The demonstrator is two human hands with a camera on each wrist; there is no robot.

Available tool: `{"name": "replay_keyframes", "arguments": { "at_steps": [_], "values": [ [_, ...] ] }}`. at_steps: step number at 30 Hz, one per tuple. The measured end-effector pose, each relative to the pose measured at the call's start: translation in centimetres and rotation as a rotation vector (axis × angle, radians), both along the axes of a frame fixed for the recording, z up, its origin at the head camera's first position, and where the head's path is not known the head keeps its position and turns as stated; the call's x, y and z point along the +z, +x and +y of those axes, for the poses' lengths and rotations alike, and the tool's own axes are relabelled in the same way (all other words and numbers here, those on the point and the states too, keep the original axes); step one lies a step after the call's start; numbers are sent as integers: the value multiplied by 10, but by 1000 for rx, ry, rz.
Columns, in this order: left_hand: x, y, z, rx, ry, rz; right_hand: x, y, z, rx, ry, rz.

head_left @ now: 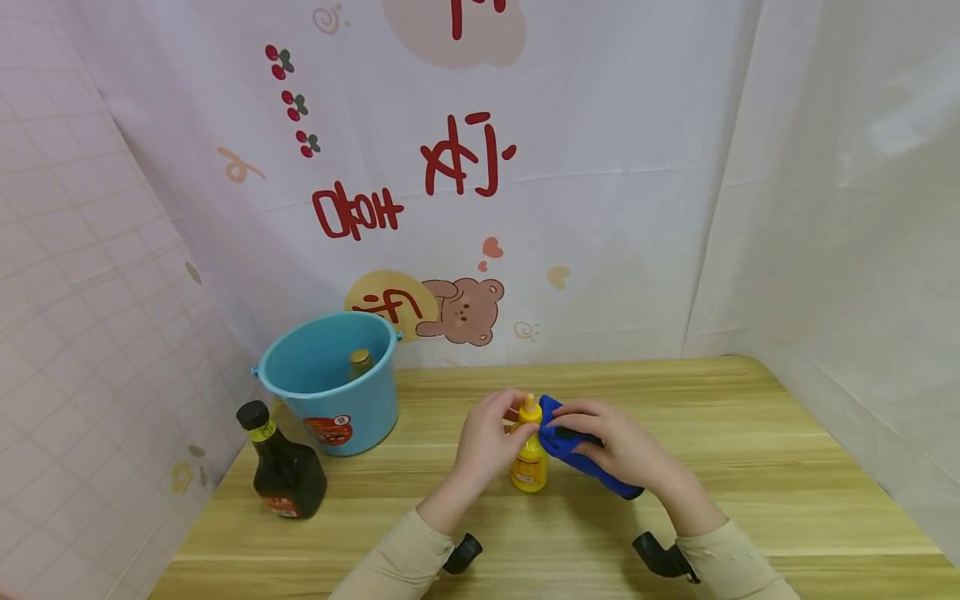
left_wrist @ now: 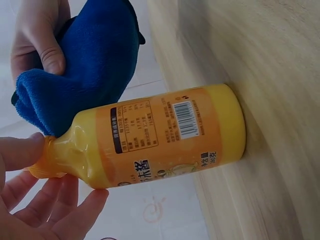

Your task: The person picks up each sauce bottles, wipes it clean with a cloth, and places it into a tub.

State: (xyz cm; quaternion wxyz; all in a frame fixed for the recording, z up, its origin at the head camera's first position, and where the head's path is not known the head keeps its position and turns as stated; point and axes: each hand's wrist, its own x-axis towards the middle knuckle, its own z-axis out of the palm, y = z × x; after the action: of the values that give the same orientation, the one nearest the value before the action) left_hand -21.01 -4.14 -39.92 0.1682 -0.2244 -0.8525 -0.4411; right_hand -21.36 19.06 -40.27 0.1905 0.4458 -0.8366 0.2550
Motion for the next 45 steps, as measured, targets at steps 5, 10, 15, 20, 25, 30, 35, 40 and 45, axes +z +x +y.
{"name": "replay_keyframes", "arguments": {
  "at_steps": [5,10,15,20,25,30,35,40,45],
  "values": [
    [0,1,1,8,-14,16,-3,0,1,5,11,11],
    [1,1,1,7,-17,18,-6,2,6,0,43,-15],
    [1,1,2,6,-15,9,-9,3,11,-10,71,-85],
    [2,1,1,10,-23,4,-12,2,13,3,74,-111],
    [3,2,1,15,-22,-15,-17,1,12,22,121,-136],
    [2,1,0,9,-15,-5,-26,1,5,24,210,-199],
    [3,2,-2,-5,-24,-25,-32,1,-2,24,307,-233],
    [3,1,-3,-25,-38,-34,-36,0,-3,25,319,-219],
    [3,0,-5,-43,-65,-35,-33,-1,4,37,259,-216]
  ]
}}
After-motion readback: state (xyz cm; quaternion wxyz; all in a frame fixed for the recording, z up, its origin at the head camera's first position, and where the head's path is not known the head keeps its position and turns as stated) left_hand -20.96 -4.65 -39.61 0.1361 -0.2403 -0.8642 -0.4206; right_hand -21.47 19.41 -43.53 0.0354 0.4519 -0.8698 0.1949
